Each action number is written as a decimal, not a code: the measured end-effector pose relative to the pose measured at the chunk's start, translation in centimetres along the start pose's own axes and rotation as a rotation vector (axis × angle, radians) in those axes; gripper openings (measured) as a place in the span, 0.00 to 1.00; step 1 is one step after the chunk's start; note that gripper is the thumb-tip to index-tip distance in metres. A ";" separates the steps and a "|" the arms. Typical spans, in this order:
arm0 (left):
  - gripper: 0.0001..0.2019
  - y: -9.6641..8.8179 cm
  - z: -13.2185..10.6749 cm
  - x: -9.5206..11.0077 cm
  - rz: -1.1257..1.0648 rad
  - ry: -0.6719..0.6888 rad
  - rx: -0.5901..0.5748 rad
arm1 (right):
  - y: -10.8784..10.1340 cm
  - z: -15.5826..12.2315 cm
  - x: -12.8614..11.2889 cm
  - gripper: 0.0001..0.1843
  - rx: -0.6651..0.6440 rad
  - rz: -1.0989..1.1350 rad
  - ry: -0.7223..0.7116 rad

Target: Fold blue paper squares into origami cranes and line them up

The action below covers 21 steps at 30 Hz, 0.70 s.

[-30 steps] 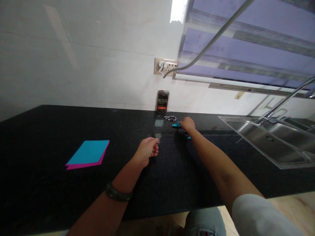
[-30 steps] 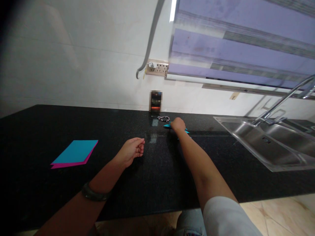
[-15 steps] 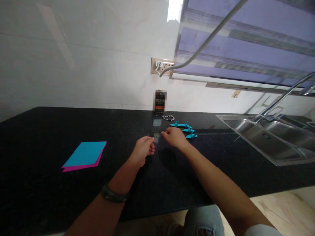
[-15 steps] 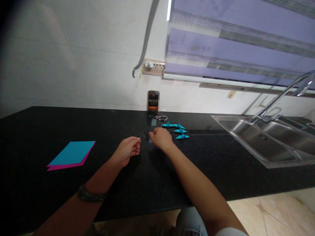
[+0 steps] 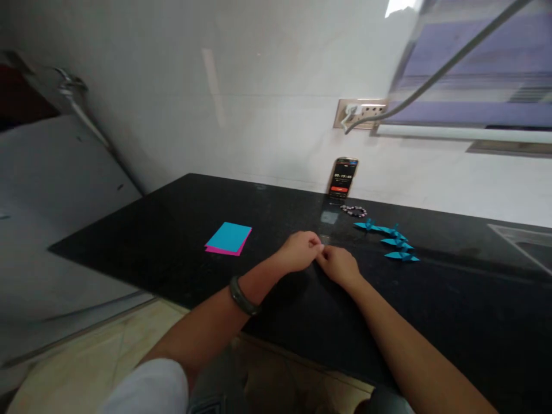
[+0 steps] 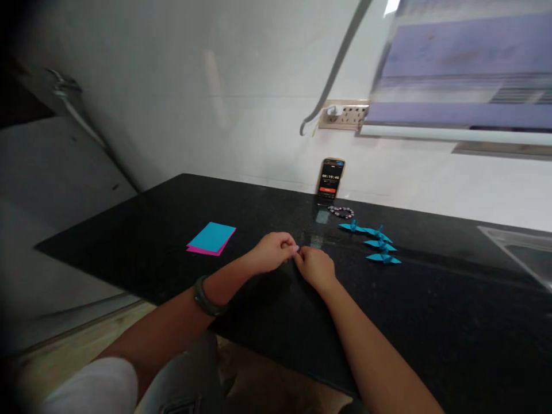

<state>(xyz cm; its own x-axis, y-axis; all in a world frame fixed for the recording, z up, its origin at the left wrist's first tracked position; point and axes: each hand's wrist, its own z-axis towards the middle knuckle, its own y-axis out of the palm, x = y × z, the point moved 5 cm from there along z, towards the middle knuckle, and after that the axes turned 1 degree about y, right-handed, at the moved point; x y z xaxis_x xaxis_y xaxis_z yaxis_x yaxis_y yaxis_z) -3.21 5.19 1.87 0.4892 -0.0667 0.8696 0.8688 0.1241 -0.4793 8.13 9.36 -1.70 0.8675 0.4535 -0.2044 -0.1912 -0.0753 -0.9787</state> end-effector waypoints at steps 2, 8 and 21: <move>0.07 -3.7 -0.4 -1.4 0.294 0.023 0.061 | 0.2 0.0 0.3 0.22 -0.008 0.031 -0.004; 0.09 -17.4 -3.0 -8.3 0.700 -0.328 0.231 | 0.6 0.4 0.9 0.22 -0.043 0.087 -0.004; 0.30 -22.6 -5.0 -14.4 0.683 -0.747 0.223 | 1.1 0.9 1.3 0.20 -0.032 0.113 -0.044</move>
<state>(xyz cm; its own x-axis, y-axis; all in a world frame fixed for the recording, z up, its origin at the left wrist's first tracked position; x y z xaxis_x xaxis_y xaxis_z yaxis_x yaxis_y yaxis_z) -29.56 -1.61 -0.40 0.6347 0.7083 0.3090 0.3529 0.0901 -0.9313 8.63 10.65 -2.98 0.8204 0.4787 -0.3127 -0.2708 -0.1563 -0.9499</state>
